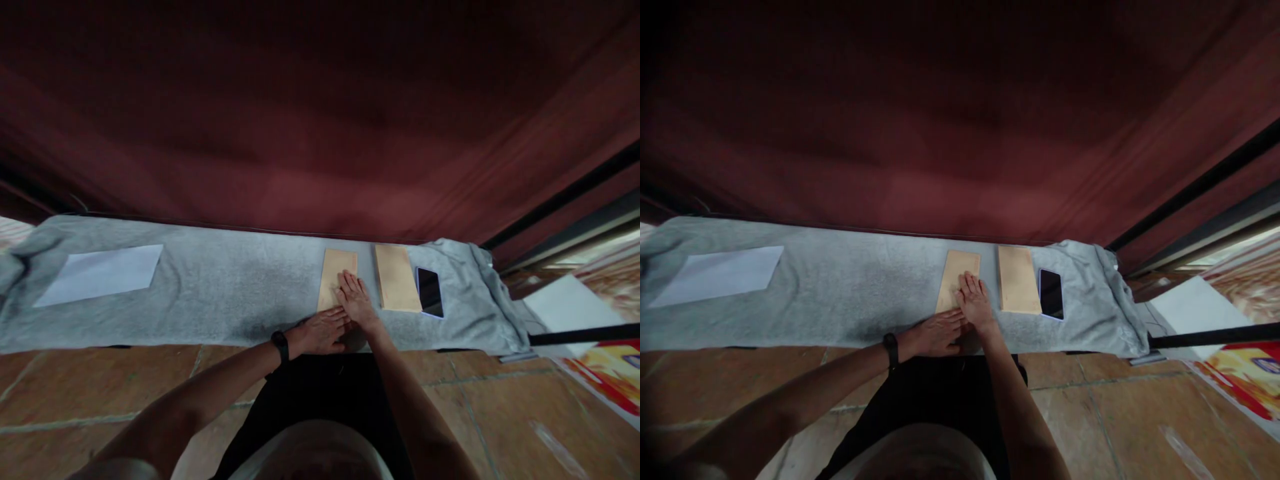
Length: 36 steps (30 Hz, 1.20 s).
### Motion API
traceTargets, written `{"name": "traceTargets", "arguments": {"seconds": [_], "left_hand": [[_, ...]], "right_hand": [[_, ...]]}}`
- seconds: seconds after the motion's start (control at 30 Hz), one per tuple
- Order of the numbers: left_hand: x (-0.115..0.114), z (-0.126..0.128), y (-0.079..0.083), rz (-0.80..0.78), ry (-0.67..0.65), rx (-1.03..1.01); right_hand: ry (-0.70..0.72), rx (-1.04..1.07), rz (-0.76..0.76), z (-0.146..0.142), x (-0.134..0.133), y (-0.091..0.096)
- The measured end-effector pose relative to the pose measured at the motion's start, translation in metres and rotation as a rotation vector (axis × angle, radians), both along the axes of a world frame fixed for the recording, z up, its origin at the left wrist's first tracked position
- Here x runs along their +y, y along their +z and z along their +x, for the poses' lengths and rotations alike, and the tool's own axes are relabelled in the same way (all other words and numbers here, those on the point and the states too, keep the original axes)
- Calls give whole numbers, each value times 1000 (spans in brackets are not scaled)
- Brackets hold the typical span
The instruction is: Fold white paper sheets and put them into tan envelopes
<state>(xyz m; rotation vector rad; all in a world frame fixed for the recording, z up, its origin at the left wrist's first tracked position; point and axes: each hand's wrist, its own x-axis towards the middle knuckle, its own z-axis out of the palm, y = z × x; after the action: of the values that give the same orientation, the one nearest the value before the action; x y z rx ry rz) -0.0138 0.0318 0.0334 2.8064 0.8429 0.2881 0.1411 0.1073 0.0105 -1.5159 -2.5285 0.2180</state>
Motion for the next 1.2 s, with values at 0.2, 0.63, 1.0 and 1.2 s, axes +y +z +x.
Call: {"name": "traceTargets", "arguments": {"seconds": [0.2, 0.63, 1.0, 1.2], "left_hand": [[-2, -3, -2, -39, 12, -8], [-31, -19, -13, 29, 266, -40], [-46, -19, -32, -23, 729, -273], [-12, -15, -9, -363, 1020, -599]], "right_hand": [[16, 37, 42, -4, -4, -8], [-186, 170, 186, -7, 0, -12], [-296, 214, 274, 10, -80, -19], [-359, 238, 245, 6, -83, -15]]}}
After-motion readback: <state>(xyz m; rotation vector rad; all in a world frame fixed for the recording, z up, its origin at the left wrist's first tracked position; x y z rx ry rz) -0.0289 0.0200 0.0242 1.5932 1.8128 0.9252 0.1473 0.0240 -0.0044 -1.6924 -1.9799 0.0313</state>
